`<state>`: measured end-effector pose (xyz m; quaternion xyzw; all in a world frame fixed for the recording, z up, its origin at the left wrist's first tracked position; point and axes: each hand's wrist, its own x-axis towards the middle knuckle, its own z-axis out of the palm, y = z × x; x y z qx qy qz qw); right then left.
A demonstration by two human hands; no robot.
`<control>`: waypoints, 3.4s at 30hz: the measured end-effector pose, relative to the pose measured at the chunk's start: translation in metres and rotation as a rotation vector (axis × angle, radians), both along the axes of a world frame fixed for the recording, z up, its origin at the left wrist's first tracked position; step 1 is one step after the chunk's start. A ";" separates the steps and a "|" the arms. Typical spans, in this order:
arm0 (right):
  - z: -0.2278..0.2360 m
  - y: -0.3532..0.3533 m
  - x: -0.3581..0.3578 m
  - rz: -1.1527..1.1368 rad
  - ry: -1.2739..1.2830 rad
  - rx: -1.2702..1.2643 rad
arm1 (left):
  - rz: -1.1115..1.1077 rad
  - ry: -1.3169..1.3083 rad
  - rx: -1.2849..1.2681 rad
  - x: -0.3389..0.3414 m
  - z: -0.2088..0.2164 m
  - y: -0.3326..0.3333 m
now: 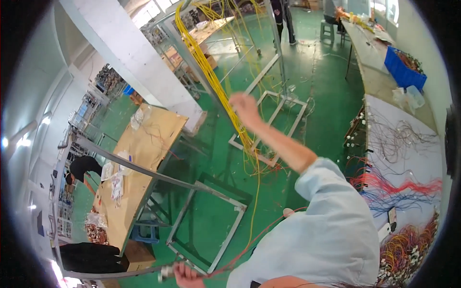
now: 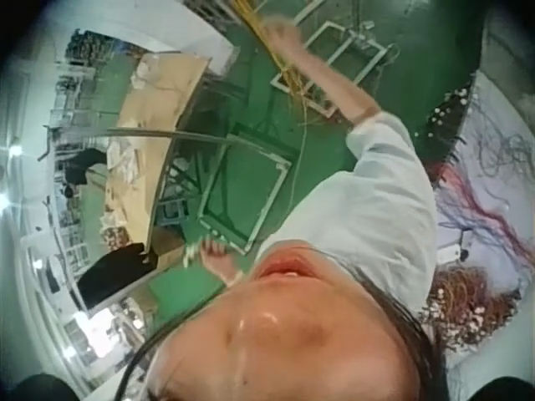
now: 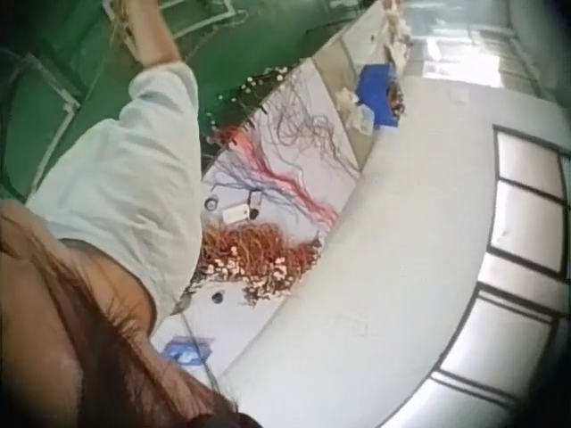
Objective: Assembling and bundling electrical wires using insulation tape and connectors in a factory setting.
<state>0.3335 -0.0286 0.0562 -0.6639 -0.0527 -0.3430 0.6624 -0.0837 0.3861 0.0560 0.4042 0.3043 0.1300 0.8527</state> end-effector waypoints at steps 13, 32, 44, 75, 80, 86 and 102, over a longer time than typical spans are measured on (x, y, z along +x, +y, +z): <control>-0.090 0.157 -0.437 0.629 0.483 -0.736 | -0.861 -0.179 0.122 0.068 -0.033 -0.063; -0.069 0.137 -0.428 -0.041 0.128 -0.436 | -0.890 -0.037 -0.179 -0.007 -0.127 -0.047; -0.088 0.100 -0.521 -0.071 0.191 -0.768 | -1.101 -0.493 0.584 0.027 -0.062 -0.179; -0.074 -0.010 -0.454 0.797 0.506 0.189 | -1.529 0.019 0.083 -0.032 -0.059 -0.214; -0.050 -0.007 -0.457 0.714 0.536 -0.075 | -1.460 -0.127 0.035 -0.010 -0.047 -0.215; -0.037 -0.004 -0.442 0.625 0.493 -0.303 | -1.355 -0.058 -0.084 -0.006 -0.035 -0.222; -0.113 -0.064 -0.482 0.514 0.769 0.474 | -1.266 -0.085 -0.105 -0.029 -0.042 -0.241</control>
